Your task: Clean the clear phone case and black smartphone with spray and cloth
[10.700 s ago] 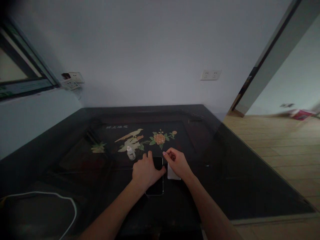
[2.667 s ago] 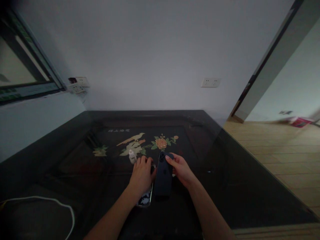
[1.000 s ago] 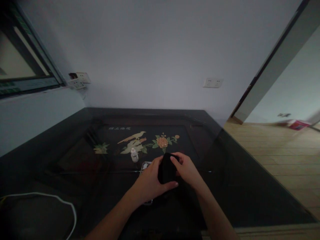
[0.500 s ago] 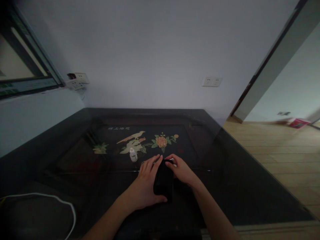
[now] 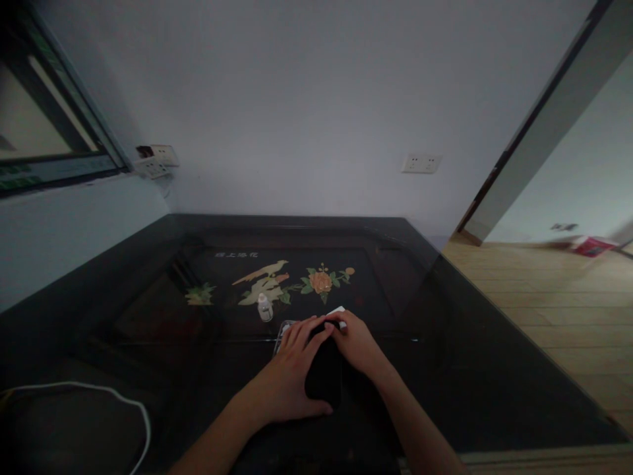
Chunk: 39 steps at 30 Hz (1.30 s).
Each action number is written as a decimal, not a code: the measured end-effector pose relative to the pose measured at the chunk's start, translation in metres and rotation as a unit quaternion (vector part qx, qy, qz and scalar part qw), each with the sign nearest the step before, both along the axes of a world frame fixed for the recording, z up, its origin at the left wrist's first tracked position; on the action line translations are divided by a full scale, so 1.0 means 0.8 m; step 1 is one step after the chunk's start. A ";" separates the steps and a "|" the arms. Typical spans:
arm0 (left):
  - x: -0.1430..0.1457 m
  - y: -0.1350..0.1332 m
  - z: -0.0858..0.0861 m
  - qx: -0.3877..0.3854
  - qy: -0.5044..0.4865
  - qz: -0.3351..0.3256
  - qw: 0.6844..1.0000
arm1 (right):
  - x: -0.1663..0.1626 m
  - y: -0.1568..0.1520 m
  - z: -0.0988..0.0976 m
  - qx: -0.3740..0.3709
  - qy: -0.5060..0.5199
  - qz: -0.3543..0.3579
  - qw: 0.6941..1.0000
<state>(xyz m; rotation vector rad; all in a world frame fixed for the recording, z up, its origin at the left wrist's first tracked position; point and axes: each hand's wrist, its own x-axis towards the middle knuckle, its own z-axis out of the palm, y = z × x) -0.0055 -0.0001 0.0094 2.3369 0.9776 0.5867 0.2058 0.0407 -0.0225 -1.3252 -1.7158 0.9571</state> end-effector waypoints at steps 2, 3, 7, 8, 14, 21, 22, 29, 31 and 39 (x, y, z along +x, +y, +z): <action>0.000 0.001 -0.001 0.003 0.004 0.005 1.000 | -0.003 -0.002 0.000 0.028 -0.032 -0.011 0.999; 0.000 0.001 -0.001 0.005 0.006 0.006 1.000 | -0.004 -0.003 0.001 0.040 -0.049 -0.018 0.998; 0.000 0.001 -0.004 0.007 0.010 0.012 1.000 | -0.005 -0.003 0.004 0.066 -0.107 -0.036 0.991; 0.000 0.002 -0.005 0.007 0.007 0.013 1.000 | -0.005 -0.003 0.004 0.069 -0.113 -0.036 0.991; -0.001 0.002 -0.008 -0.002 -0.007 0.013 1.000 | -0.006 -0.002 -0.002 0.093 -0.142 -0.041 0.985; 0.000 0.002 -0.012 0.005 -0.001 0.016 1.000 | -0.007 -0.005 -0.004 0.088 -0.160 -0.040 0.982; 0.000 0.003 -0.012 0.005 0.001 0.016 1.000 | -0.007 -0.005 -0.004 0.088 -0.159 -0.040 0.983; -0.001 0.003 -0.011 0.004 0.003 0.018 1.000 | -0.008 -0.008 0.002 0.088 -0.145 -0.039 0.985; -0.001 0.002 -0.011 0.004 0.005 0.020 1.000 | -0.008 -0.008 0.003 0.089 -0.152 -0.040 0.984; -0.001 0.003 -0.014 0.014 0.001 0.023 1.000 | -0.008 -0.008 -0.005 0.101 -0.170 -0.053 0.979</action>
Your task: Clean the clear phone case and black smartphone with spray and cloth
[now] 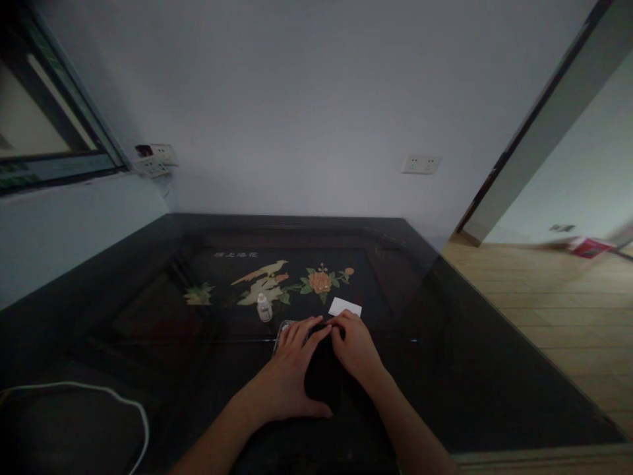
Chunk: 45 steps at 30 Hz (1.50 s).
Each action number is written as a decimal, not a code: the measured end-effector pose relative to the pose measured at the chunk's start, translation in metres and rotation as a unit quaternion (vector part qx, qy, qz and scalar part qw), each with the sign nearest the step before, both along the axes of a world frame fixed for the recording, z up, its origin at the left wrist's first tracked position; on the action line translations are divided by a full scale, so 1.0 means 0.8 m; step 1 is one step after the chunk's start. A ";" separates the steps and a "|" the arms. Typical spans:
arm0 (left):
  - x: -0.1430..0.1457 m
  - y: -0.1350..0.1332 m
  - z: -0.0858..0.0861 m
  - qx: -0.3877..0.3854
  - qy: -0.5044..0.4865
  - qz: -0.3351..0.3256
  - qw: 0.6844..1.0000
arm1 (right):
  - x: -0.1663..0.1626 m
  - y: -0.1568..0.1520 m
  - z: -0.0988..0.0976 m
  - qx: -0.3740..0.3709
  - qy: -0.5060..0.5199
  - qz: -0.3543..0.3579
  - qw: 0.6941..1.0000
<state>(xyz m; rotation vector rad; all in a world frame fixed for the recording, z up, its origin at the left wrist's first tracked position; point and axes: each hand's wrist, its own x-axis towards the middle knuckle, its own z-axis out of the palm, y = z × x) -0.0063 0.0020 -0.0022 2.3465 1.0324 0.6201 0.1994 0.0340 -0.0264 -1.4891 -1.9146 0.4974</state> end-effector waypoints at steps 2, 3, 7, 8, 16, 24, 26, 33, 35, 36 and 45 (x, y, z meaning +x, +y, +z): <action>0.000 0.000 0.000 0.002 -0.005 -0.002 1.000 | 0.000 0.000 -0.001 0.004 -0.007 -0.003 1.000; 0.000 0.000 0.000 0.003 -0.007 -0.004 1.000 | 0.000 -0.001 -0.002 0.005 -0.011 -0.003 1.000; 0.000 0.001 0.001 -0.004 -0.002 -0.005 1.000 | 0.000 -0.002 -0.003 0.012 -0.020 -0.010 1.000; 0.000 0.001 0.001 -0.006 0.000 -0.005 1.000 | 0.000 -0.002 -0.003 0.012 -0.023 -0.011 1.000; 0.000 0.001 0.001 -0.007 -0.019 -0.014 1.000 | -0.002 -0.003 -0.006 0.022 -0.015 -0.018 0.999; -0.001 -0.002 0.022 -0.008 -0.049 -0.049 0.998 | 0.005 -0.001 -0.007 0.084 0.003 -0.049 0.995; -0.002 -0.002 0.027 -0.002 -0.085 -0.043 0.995 | 0.008 0.001 -0.009 0.101 -0.016 -0.061 0.993; -0.019 0.012 0.025 0.078 -0.266 0.095 0.956 | 0.011 -0.002 -0.015 0.036 -0.138 -0.082 0.986; -0.028 0.021 0.025 0.083 -0.307 0.155 0.935 | 0.008 -0.007 -0.009 0.020 -0.167 -0.090 0.982; -0.033 0.026 0.027 0.078 -0.322 0.176 0.927 | 0.006 -0.010 -0.005 0.014 -0.180 -0.093 0.979; -0.077 0.059 0.047 0.142 -0.259 0.229 0.928 | 0.016 -0.022 0.005 0.026 -0.244 -0.129 0.961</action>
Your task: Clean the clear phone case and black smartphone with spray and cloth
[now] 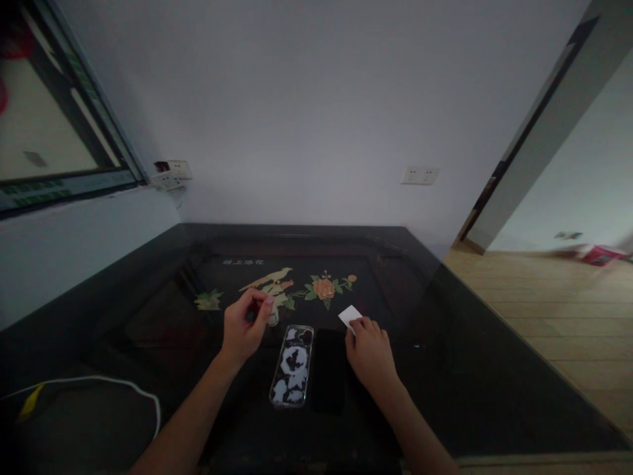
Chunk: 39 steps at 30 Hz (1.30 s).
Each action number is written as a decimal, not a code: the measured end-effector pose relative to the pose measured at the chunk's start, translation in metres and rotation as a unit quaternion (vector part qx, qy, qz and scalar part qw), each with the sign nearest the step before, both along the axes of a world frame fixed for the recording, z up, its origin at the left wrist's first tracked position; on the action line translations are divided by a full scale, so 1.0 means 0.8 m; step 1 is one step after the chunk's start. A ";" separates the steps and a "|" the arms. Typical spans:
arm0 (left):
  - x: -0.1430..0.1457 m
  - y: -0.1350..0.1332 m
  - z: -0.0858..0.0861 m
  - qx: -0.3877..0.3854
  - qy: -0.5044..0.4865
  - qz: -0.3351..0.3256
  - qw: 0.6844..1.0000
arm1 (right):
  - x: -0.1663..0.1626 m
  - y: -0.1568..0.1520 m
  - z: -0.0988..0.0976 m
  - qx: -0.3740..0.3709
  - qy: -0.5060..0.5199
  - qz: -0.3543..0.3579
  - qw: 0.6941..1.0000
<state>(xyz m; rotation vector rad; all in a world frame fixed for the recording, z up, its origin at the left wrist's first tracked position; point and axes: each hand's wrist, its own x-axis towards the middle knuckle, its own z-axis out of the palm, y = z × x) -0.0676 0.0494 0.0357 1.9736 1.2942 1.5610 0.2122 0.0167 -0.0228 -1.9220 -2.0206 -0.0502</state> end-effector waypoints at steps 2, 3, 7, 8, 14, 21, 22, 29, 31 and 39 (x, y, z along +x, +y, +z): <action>-0.011 0.005 -0.010 0.009 0.009 0.039 0.999 | 0.011 0.003 -0.003 0.008 0.017 0.001 1.000; -0.017 0.007 -0.016 0.008 0.004 0.051 0.999 | 0.017 0.005 -0.004 0.011 0.030 0.002 0.999; -0.032 0.019 -0.033 -0.023 -0.028 0.085 0.996 | 0.032 0.012 -0.006 0.038 0.053 0.002 0.998; -0.035 0.022 -0.036 -0.024 -0.021 0.094 0.995 | 0.034 0.013 -0.007 0.044 0.050 0.002 0.998; -0.039 0.033 -0.051 -0.057 0.113 0.050 0.991 | 0.034 -0.001 -0.010 0.011 0.039 0.006 0.999; -0.037 0.037 -0.062 -0.124 0.129 -0.008 0.984 | 0.028 -0.040 0.006 -0.026 0.076 0.006 0.997; -0.037 0.038 -0.063 -0.129 0.128 -0.009 0.983 | 0.026 -0.042 0.012 -0.023 0.086 0.010 0.996; -0.035 0.034 -0.060 -0.151 0.108 -0.025 0.982 | -0.023 -0.013 0.059 0.012 0.203 0.094 0.975; -0.034 0.033 -0.059 -0.148 0.109 -0.023 0.983 | -0.051 0.004 0.067 0.010 0.230 0.134 0.964; -0.032 0.031 -0.058 -0.151 0.099 -0.041 0.983 | -0.153 0.067 0.065 0.019 0.252 0.207 0.945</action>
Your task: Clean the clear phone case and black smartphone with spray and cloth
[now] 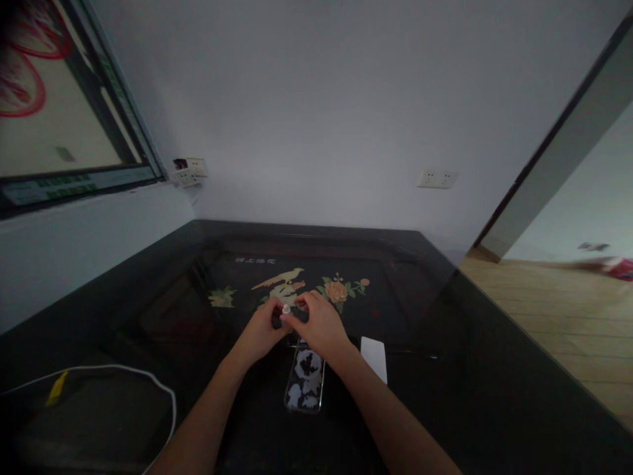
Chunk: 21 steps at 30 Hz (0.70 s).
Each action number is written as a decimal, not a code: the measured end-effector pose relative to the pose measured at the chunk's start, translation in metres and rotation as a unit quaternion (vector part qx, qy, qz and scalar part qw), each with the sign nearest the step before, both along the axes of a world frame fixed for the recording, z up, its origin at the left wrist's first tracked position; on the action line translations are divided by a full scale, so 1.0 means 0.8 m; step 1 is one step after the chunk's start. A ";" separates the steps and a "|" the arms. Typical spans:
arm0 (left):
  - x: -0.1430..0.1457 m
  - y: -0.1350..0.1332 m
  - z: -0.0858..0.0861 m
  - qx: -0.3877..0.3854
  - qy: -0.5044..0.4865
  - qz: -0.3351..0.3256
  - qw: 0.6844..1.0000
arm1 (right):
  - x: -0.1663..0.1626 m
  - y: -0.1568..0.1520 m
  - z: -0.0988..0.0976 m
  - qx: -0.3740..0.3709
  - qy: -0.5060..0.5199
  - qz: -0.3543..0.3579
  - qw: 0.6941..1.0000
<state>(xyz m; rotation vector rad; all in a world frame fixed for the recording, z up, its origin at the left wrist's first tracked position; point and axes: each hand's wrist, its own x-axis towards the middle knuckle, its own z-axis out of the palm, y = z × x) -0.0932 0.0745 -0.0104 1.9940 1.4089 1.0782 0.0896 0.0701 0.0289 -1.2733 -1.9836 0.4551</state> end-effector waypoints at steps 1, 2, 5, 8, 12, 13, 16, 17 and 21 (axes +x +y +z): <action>0.000 0.000 0.000 0.002 -0.005 -0.002 1.000 | -0.006 0.004 -0.003 0.003 -0.003 0.002 1.000; 0.000 0.000 0.000 0.003 -0.008 -0.002 1.000 | -0.011 0.007 -0.006 0.004 -0.005 0.005 1.000; 0.000 0.000 -0.001 0.003 -0.009 0.000 1.000 | -0.019 0.010 -0.016 0.006 -0.006 0.006 1.000; 0.000 0.001 -0.002 0.004 0.000 0.006 1.000 | -0.021 0.011 -0.024 0.007 0.014 0.001 1.000; 0.000 0.002 -0.002 0.005 0.006 0.010 1.000 | -0.019 0.012 -0.028 0.008 0.042 0.025 0.999; 0.000 0.002 -0.002 0.004 0.006 0.009 1.000 | -0.018 0.012 -0.027 0.008 0.043 0.033 0.999; 0.001 0.002 -0.002 -0.003 0.007 0.008 1.000 | -0.015 0.011 -0.025 -0.004 0.041 0.061 0.997; 0.001 0.002 -0.002 -0.004 0.007 0.008 1.000 | -0.015 0.010 -0.024 -0.006 0.041 0.071 0.997; 0.002 0.001 0.001 0.001 -0.010 0.000 1.000 | -0.016 0.008 -0.025 0.008 0.064 0.074 0.995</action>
